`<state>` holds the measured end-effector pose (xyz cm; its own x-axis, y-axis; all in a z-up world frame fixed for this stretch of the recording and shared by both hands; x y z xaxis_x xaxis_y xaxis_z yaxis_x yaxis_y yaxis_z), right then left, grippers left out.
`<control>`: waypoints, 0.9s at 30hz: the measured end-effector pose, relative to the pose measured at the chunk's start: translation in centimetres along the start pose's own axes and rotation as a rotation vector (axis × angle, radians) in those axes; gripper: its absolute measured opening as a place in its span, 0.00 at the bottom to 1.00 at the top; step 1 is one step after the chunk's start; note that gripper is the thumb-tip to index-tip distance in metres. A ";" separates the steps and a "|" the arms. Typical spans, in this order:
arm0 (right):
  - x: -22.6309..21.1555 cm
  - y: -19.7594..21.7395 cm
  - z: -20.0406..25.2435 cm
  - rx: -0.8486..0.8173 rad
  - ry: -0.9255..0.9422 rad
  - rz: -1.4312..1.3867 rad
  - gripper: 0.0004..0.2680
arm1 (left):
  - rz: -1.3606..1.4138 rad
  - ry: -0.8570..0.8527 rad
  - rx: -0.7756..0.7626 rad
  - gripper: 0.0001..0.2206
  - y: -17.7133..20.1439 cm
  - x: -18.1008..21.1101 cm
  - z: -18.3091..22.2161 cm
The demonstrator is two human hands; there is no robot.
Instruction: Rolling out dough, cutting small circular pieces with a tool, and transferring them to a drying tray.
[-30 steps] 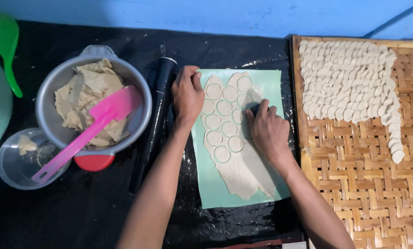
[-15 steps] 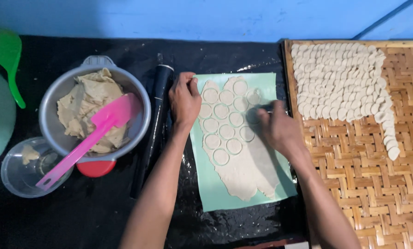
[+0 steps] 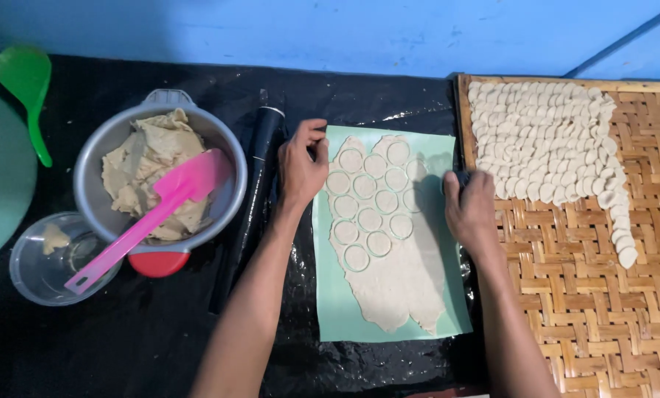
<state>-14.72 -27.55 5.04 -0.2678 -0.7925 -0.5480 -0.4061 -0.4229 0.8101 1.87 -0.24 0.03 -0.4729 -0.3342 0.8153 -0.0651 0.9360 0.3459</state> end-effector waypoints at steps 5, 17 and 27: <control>1.6 -1.4 -5.2 -0.100 0.241 -0.151 0.21 | 0.073 0.076 0.036 0.12 0.0 -0.1 -0.1; 2.5 -2.9 -9.8 -0.058 -0.227 -0.572 0.19 | 0.013 0.083 -0.021 0.09 0.2 -0.5 -0.3; -5.3 -1.2 -3.3 0.205 0.400 0.209 0.15 | -0.006 0.110 0.065 0.08 -0.3 -1.1 0.0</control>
<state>-9.93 -24.29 7.65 -0.0215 -0.9748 -0.2221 -0.5534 -0.1734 0.8146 2.39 -0.16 -0.94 -0.3731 -0.3471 0.8604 -0.1264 0.9378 0.3235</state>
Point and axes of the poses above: each hand's wrist, its own z-axis away from the middle knuckle, its own y-axis out of the back of the hand, x = y × z, the point moved 2 cm from there along -z, towards the middle knuckle, and after that the axes turned 11 degrees about -z, right-handed, at the moved point
